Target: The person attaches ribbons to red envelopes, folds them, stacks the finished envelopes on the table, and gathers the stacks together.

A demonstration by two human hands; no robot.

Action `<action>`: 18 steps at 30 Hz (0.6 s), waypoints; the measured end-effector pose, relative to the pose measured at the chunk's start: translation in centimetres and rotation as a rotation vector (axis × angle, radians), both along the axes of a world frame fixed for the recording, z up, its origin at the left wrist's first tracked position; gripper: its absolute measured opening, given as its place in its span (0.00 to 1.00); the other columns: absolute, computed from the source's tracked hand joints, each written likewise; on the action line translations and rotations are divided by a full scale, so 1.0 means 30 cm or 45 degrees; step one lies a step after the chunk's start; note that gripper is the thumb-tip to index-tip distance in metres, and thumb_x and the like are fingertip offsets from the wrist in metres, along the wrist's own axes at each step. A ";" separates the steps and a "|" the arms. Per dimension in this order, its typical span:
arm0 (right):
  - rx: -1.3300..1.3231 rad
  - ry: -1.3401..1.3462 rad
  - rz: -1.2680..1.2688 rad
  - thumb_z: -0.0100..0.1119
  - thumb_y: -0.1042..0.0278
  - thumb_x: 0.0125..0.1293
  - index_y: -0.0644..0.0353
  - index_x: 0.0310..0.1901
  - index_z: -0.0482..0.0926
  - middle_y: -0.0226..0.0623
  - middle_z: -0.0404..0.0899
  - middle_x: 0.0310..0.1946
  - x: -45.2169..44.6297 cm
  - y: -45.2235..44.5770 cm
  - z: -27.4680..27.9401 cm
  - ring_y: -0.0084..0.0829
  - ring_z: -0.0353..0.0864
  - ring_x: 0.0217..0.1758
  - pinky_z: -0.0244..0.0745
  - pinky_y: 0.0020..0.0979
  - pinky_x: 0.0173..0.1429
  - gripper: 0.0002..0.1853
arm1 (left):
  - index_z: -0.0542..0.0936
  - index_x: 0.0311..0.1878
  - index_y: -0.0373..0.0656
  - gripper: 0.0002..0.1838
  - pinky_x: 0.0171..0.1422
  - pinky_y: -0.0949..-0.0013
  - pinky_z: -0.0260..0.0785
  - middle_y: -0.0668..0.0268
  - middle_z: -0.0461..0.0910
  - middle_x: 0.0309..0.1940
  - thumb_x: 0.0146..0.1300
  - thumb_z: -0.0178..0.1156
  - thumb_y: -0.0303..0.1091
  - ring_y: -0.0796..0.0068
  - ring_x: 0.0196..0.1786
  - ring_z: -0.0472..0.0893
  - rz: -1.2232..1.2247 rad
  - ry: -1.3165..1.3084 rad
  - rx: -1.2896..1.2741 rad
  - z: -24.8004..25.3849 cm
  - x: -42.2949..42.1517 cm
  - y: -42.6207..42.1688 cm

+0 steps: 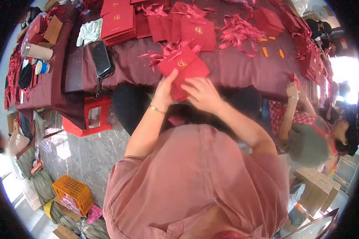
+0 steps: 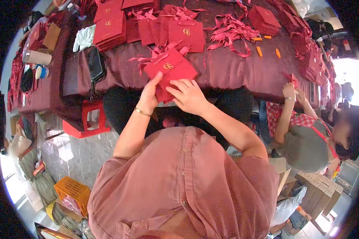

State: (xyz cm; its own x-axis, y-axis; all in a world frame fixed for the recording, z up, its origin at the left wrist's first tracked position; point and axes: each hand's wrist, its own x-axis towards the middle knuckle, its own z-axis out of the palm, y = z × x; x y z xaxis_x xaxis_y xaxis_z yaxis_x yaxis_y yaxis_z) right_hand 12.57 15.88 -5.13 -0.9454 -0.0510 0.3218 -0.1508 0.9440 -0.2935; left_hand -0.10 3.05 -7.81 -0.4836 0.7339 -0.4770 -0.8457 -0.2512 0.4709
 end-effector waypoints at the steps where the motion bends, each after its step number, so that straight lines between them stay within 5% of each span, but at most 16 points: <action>1: -0.128 -0.005 0.021 0.63 0.65 0.51 0.52 0.52 0.77 0.37 0.74 0.53 0.006 0.010 0.011 0.39 0.72 0.56 0.68 0.42 0.57 0.23 | 0.72 0.59 0.43 0.21 0.61 0.59 0.70 0.62 0.77 0.55 0.67 0.57 0.40 0.64 0.56 0.77 -0.005 0.000 0.000 -0.011 -0.002 0.002; 3: -0.237 0.123 -0.070 0.64 0.60 0.53 0.55 0.53 0.76 0.41 0.73 0.54 0.002 0.048 -0.007 0.43 0.71 0.57 0.66 0.44 0.61 0.24 | 0.73 0.58 0.41 0.20 0.60 0.60 0.71 0.62 0.78 0.53 0.64 0.58 0.34 0.64 0.53 0.79 0.028 0.050 -0.037 -0.022 -0.005 0.008; 6: -0.595 0.144 -0.695 0.64 0.55 0.57 0.65 0.57 0.71 0.50 0.71 0.56 -0.043 0.139 -0.004 0.48 0.70 0.60 0.65 0.42 0.63 0.29 | 0.73 0.58 0.40 0.20 0.59 0.60 0.71 0.61 0.79 0.52 0.62 0.58 0.29 0.63 0.52 0.80 0.042 0.087 -0.039 0.025 0.015 0.006; 8: -1.388 -0.213 -0.953 0.64 0.52 0.59 0.69 0.59 0.68 0.51 0.71 0.59 -0.066 0.183 0.009 0.43 0.70 0.62 0.64 0.38 0.64 0.34 | 0.73 0.57 0.40 0.20 0.59 0.60 0.71 0.61 0.79 0.52 0.61 0.58 0.28 0.63 0.51 0.80 0.034 0.109 -0.023 0.041 0.033 0.004; 9: -1.926 -0.456 -0.664 0.65 0.52 0.59 0.72 0.60 0.67 0.52 0.72 0.59 -0.082 0.204 0.010 0.37 0.71 0.61 0.63 0.35 0.65 0.36 | 0.73 0.57 0.39 0.20 0.60 0.60 0.71 0.60 0.79 0.52 0.61 0.57 0.28 0.64 0.52 0.79 0.038 0.022 -0.041 0.034 0.043 0.006; 12: -1.474 -0.529 -0.669 0.66 0.56 0.58 0.71 0.57 0.70 0.51 0.76 0.54 -0.072 0.156 0.024 0.36 0.74 0.58 0.66 0.34 0.62 0.32 | 0.73 0.57 0.38 0.20 0.61 0.60 0.69 0.60 0.79 0.51 0.61 0.58 0.29 0.64 0.54 0.78 0.147 -0.061 0.000 -0.007 0.072 0.028; 14: -1.484 -0.478 -0.688 0.68 0.59 0.56 0.71 0.54 0.73 0.47 0.79 0.50 -0.092 0.180 0.079 0.35 0.77 0.54 0.69 0.32 0.59 0.29 | 0.73 0.57 0.38 0.20 0.62 0.59 0.69 0.61 0.79 0.50 0.62 0.59 0.32 0.65 0.54 0.78 0.264 -0.052 0.064 -0.026 0.095 0.050; 17: -0.730 -0.265 -0.534 0.68 0.66 0.53 0.70 0.55 0.73 0.49 0.77 0.53 -0.122 0.216 0.227 0.39 0.77 0.57 0.70 0.35 0.61 0.29 | 0.74 0.55 0.41 0.20 0.57 0.62 0.71 0.63 0.79 0.49 0.63 0.61 0.39 0.69 0.53 0.78 0.274 0.128 0.040 -0.014 0.123 0.070; 18: -0.723 -0.266 -0.530 0.68 0.66 0.53 0.70 0.55 0.73 0.49 0.77 0.53 -0.128 0.214 0.278 0.39 0.77 0.57 0.70 0.35 0.61 0.29 | 0.74 0.55 0.41 0.20 0.57 0.62 0.71 0.63 0.80 0.47 0.64 0.59 0.41 0.69 0.51 0.79 0.042 0.138 -0.066 -0.011 0.118 0.067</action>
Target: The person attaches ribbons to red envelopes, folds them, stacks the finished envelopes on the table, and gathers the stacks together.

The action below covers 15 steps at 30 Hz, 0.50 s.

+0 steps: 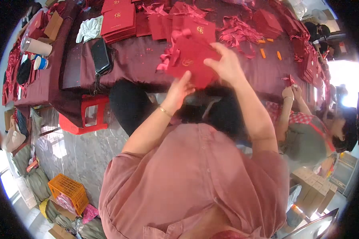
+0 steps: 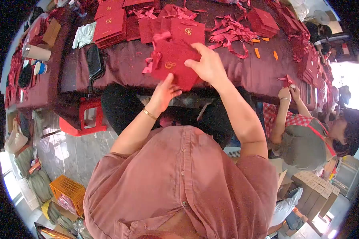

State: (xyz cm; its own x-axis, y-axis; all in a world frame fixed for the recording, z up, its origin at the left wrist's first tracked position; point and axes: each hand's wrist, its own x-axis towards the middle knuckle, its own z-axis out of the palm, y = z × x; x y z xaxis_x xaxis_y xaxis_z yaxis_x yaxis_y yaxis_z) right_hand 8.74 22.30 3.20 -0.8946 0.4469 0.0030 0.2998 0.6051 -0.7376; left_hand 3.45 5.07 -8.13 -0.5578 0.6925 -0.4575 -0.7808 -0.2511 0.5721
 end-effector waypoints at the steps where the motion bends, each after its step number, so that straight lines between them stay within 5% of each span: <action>1: 0.175 0.066 0.025 0.68 0.66 0.52 0.67 0.56 0.74 0.48 0.77 0.53 -0.002 -0.007 0.053 0.42 0.76 0.58 0.69 0.36 0.62 0.28 | 0.73 0.56 0.41 0.20 0.56 0.63 0.72 0.64 0.81 0.46 0.66 0.57 0.43 0.69 0.49 0.80 -0.226 0.001 -0.118 0.006 -0.004 -0.003; 4: 0.460 0.146 0.099 0.68 0.65 0.50 0.57 0.58 0.73 0.45 0.77 0.53 -0.001 -0.001 0.054 0.46 0.74 0.58 0.69 0.38 0.63 0.30 | 0.74 0.55 0.42 0.19 0.54 0.65 0.72 0.67 0.82 0.41 0.66 0.59 0.41 0.70 0.44 0.81 -0.474 0.203 -0.230 0.032 0.021 -0.015; 6: 0.644 0.009 0.308 0.67 0.65 0.51 0.57 0.59 0.71 0.46 0.76 0.53 0.006 0.010 -0.028 0.46 0.75 0.56 0.69 0.40 0.61 0.32 | 0.74 0.54 0.39 0.20 0.51 0.67 0.73 0.66 0.82 0.39 0.61 0.63 0.36 0.70 0.40 0.81 -0.224 1.153 -0.382 0.041 0.042 -0.017; 7: 0.705 0.030 0.325 0.69 0.60 0.48 0.52 0.60 0.68 0.41 0.78 0.41 -0.004 0.008 -0.080 0.44 0.77 0.48 0.71 0.42 0.51 0.35 | 0.74 0.54 0.38 0.22 0.53 0.65 0.71 0.61 0.81 0.42 0.55 0.66 0.28 0.64 0.43 0.80 -0.114 1.472 -0.437 0.098 0.034 -0.025; 8: 0.705 0.030 0.326 0.69 0.60 0.48 0.52 0.60 0.68 0.41 0.78 0.41 0.009 0.021 -0.110 0.44 0.77 0.48 0.71 0.42 0.51 0.35 | 0.74 0.54 0.38 0.22 0.53 0.65 0.71 0.61 0.81 0.42 0.55 0.66 0.28 0.64 0.43 0.80 -0.113 1.471 -0.437 0.119 0.022 -0.030; 10: 0.811 -0.060 0.212 0.70 0.58 0.48 0.51 0.60 0.68 0.40 0.78 0.43 0.004 0.006 -0.082 0.42 0.77 0.50 0.71 0.43 0.52 0.36 | 0.74 0.54 0.40 0.25 0.57 0.61 0.69 0.58 0.77 0.48 0.50 0.68 0.27 0.58 0.50 0.77 0.179 2.268 -0.454 0.139 -0.028 -0.026; 15: 0.878 -0.108 0.261 0.72 0.55 0.46 0.51 0.63 0.66 0.39 0.77 0.47 0.009 0.004 -0.060 0.42 0.75 0.52 0.69 0.43 0.55 0.40 | 0.67 0.64 0.47 0.43 0.68 0.54 0.57 0.60 0.66 0.63 0.39 0.74 0.34 0.56 0.67 0.64 0.252 2.533 -0.664 0.205 -0.160 -0.005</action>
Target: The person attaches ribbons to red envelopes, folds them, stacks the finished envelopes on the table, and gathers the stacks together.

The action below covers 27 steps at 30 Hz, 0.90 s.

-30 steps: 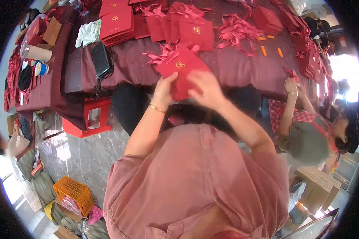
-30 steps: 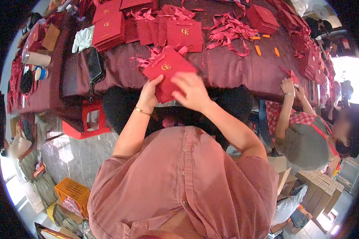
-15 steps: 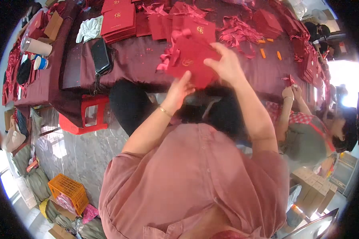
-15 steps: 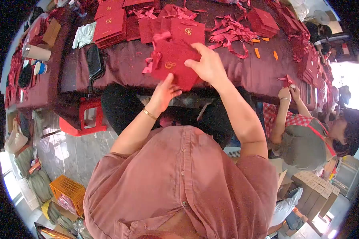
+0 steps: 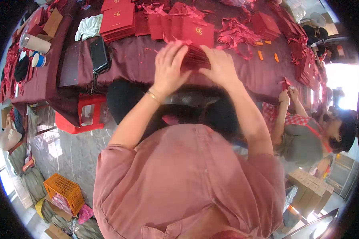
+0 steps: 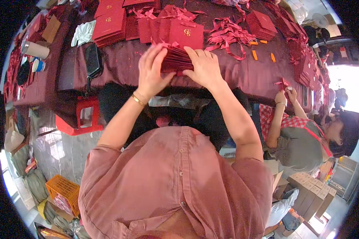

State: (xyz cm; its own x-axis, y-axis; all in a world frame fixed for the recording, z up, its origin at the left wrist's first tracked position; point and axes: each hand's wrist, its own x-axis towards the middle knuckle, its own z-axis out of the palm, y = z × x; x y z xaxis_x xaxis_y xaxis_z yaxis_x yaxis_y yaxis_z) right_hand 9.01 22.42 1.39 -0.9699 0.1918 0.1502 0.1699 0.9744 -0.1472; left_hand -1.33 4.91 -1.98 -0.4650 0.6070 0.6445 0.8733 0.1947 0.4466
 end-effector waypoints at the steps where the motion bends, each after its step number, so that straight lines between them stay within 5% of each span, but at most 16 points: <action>1: 0.020 0.032 0.032 0.72 0.54 0.45 0.51 0.64 0.65 0.38 0.76 0.48 0.006 -0.003 -0.002 0.43 0.75 0.53 0.69 0.43 0.56 0.42 | 0.65 0.66 0.48 0.48 0.70 0.53 0.56 0.59 0.63 0.66 0.37 0.75 0.36 0.56 0.70 0.61 0.053 0.037 -0.095 0.015 -0.021 -0.003; 5: -0.106 -0.065 0.003 0.72 0.62 0.44 0.52 0.66 0.63 0.41 0.72 0.55 0.008 -0.018 0.014 0.43 0.70 0.59 0.64 0.45 0.62 0.44 | 0.59 0.70 0.48 0.53 0.74 0.52 0.50 0.52 0.56 0.70 0.37 0.76 0.38 0.52 0.73 0.54 -0.095 -0.048 -0.292 0.015 -0.080 0.037; 6: -0.183 0.060 0.026 0.73 0.64 0.43 0.52 0.67 0.62 0.42 0.70 0.58 0.010 -0.014 0.013 0.44 0.68 0.62 0.63 0.44 0.64 0.46 | 0.55 0.71 0.43 0.57 0.75 0.56 0.51 0.48 0.54 0.70 0.36 0.78 0.34 0.49 0.73 0.55 -0.220 -0.295 -0.178 0.001 -0.080 0.052; 11: -0.364 0.277 -0.030 0.74 0.68 0.40 0.52 0.68 0.59 0.46 0.63 0.65 0.048 0.034 -0.019 0.46 0.61 0.68 0.58 0.42 0.71 0.50 | 0.51 0.72 0.39 0.58 0.74 0.61 0.52 0.47 0.55 0.70 0.38 0.77 0.32 0.53 0.73 0.57 -0.203 -0.521 -0.022 -0.049 -0.110 0.070; 13: -0.452 0.405 -0.045 0.75 0.68 0.39 0.55 0.69 0.58 0.47 0.63 0.65 0.062 0.049 -0.041 0.47 0.59 0.69 0.56 0.42 0.72 0.52 | 0.49 0.72 0.36 0.60 0.75 0.61 0.50 0.44 0.52 0.71 0.38 0.77 0.36 0.52 0.74 0.55 -0.414 -1.032 -0.082 -0.055 -0.123 0.065; 15: -0.497 0.420 -0.125 0.75 0.67 0.39 0.57 0.69 0.57 0.45 0.64 0.65 0.064 0.051 -0.088 0.45 0.63 0.68 0.60 0.41 0.71 0.52 | 0.48 0.73 0.36 0.60 0.75 0.62 0.50 0.47 0.54 0.71 0.39 0.77 0.34 0.55 0.73 0.56 -0.450 -1.039 -0.050 -0.059 -0.109 0.075; 17: -1.047 0.574 -0.181 0.75 0.68 0.40 0.57 0.69 0.56 0.43 0.63 0.65 0.058 0.043 -0.144 0.42 0.67 0.65 0.64 0.38 0.68 0.52 | 0.48 0.73 0.36 0.60 0.75 0.63 0.50 0.49 0.56 0.70 0.40 0.77 0.33 0.58 0.73 0.56 -0.490 -1.043 -0.021 -0.063 -0.091 0.087; 20: -1.159 0.665 -0.180 0.74 0.69 0.41 0.60 0.67 0.60 0.43 0.68 0.62 0.056 0.023 -0.132 0.36 0.71 0.63 0.68 0.35 0.65 0.48 | 0.50 0.73 0.37 0.58 0.76 0.60 0.49 0.49 0.55 0.71 0.41 0.76 0.34 0.54 0.74 0.55 -0.357 -0.578 -0.081 -0.069 -0.084 0.100; 23: -0.769 0.534 -0.130 0.72 0.71 0.44 0.64 0.59 0.70 0.43 0.76 0.53 0.068 0.061 -0.145 0.32 0.75 0.59 0.70 0.32 0.62 0.37 | 0.52 0.71 0.38 0.57 0.76 0.58 0.48 0.45 0.52 0.71 0.39 0.76 0.39 0.47 0.74 0.52 -0.296 -0.369 -0.155 -0.086 -0.115 0.113; 27: -0.928 0.347 -0.261 0.69 0.74 0.48 0.65 0.47 0.78 0.40 0.81 0.44 0.054 0.063 -0.079 0.30 0.79 0.51 0.72 0.29 0.57 0.22 | 0.58 0.70 0.44 0.54 0.76 0.51 0.46 0.54 0.57 0.70 0.38 0.76 0.39 0.55 0.74 0.53 -0.082 -0.194 -0.333 0.020 -0.094 0.088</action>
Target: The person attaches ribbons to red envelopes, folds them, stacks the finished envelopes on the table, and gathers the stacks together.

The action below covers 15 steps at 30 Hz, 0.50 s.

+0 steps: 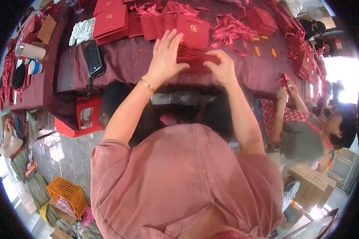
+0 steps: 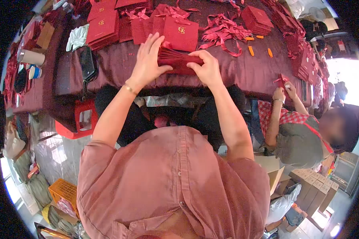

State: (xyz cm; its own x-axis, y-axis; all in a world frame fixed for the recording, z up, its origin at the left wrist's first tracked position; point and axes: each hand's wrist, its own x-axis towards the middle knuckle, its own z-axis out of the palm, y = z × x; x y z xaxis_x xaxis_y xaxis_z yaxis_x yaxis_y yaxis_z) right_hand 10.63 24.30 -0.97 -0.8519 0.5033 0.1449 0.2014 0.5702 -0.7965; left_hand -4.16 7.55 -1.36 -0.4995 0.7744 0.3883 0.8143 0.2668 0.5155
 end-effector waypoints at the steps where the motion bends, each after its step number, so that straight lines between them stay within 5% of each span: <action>1: 0.031 0.079 0.000 0.68 0.75 0.48 0.64 0.45 0.79 0.38 0.81 0.42 0.002 -0.013 0.023 0.30 0.80 0.48 0.73 0.29 0.55 0.19 | 0.58 0.70 0.44 0.54 0.76 0.51 0.46 0.54 0.57 0.70 0.38 0.76 0.39 0.55 0.74 0.53 0.001 0.003 0.000 0.075 0.016 -0.016; 3: 0.050 0.145 -0.001 0.68 0.77 0.49 0.63 0.42 0.80 0.37 0.82 0.40 0.006 -0.045 0.041 0.29 0.81 0.45 0.74 0.28 0.52 0.16 | 0.62 0.68 0.47 0.51 0.75 0.48 0.45 0.58 0.60 0.69 0.37 0.75 0.40 0.60 0.74 0.55 -0.084 0.385 -0.012 0.205 0.066 -0.049; 6: -0.218 0.302 0.019 0.67 0.78 0.48 0.61 0.41 0.80 0.36 0.81 0.39 -0.012 -0.083 0.035 0.28 0.81 0.45 0.75 0.27 0.50 0.15 | 0.63 0.68 0.47 0.50 0.76 0.50 0.42 0.60 0.61 0.69 0.37 0.74 0.40 0.62 0.74 0.55 -0.185 0.458 -0.133 0.220 0.085 -0.055; 7: -0.029 0.273 0.063 0.67 0.79 0.48 0.62 0.41 0.80 0.36 0.81 0.39 -0.018 -0.090 0.013 0.27 0.81 0.45 0.75 0.27 0.50 0.16 | 0.69 0.60 0.45 0.35 0.69 0.52 0.56 0.60 0.71 0.57 0.45 0.67 0.37 0.60 0.64 0.68 -0.131 0.689 -0.098 0.164 0.071 -0.043; 8: 0.161 0.241 0.104 0.66 0.80 0.49 0.62 0.42 0.80 0.36 0.81 0.39 -0.023 -0.096 -0.014 0.26 0.80 0.45 0.75 0.27 0.50 0.16 | 0.69 0.60 0.45 0.35 0.69 0.52 0.56 0.60 0.71 0.57 0.45 0.67 0.37 0.60 0.64 0.68 -0.132 0.696 -0.098 0.101 0.061 -0.041; 10: 0.061 0.142 0.173 0.65 0.80 0.50 0.64 0.45 0.79 0.34 0.81 0.41 -0.025 -0.085 -0.060 0.25 0.79 0.46 0.74 0.27 0.52 0.18 | 0.73 0.39 0.45 0.09 0.53 0.60 0.66 0.64 0.75 0.36 0.55 0.52 0.33 0.65 0.45 0.76 -0.189 0.525 -0.361 0.019 0.048 -0.041; 12: -0.377 0.026 0.372 0.65 0.77 0.53 0.64 0.49 0.77 0.33 0.80 0.43 -0.041 -0.021 -0.066 0.26 0.78 0.48 0.74 0.28 0.53 0.19 | 0.72 0.37 0.45 0.07 0.48 0.61 0.67 0.65 0.73 0.32 0.54 0.52 0.31 0.65 0.41 0.75 -0.149 0.548 -0.284 -0.002 0.045 -0.023; 15: -0.699 0.108 -0.018 0.61 0.57 0.62 0.64 0.51 0.76 0.35 0.80 0.42 -0.110 0.085 -0.064 0.28 0.80 0.45 0.74 0.28 0.51 0.22 | 0.70 0.35 0.44 0.06 0.43 0.62 0.67 0.65 0.72 0.30 0.52 0.53 0.29 0.64 0.37 0.75 -0.112 0.554 -0.244 0.001 0.070 -0.025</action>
State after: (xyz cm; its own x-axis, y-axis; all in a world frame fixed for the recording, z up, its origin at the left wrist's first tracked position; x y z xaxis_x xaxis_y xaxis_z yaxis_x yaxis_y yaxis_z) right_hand 7.34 26.84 -2.88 -0.8412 0.5356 -0.0741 0.1284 0.0648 -0.9896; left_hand -2.07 6.80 -1.34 -0.2517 0.8844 0.3931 0.9672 0.2440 0.0704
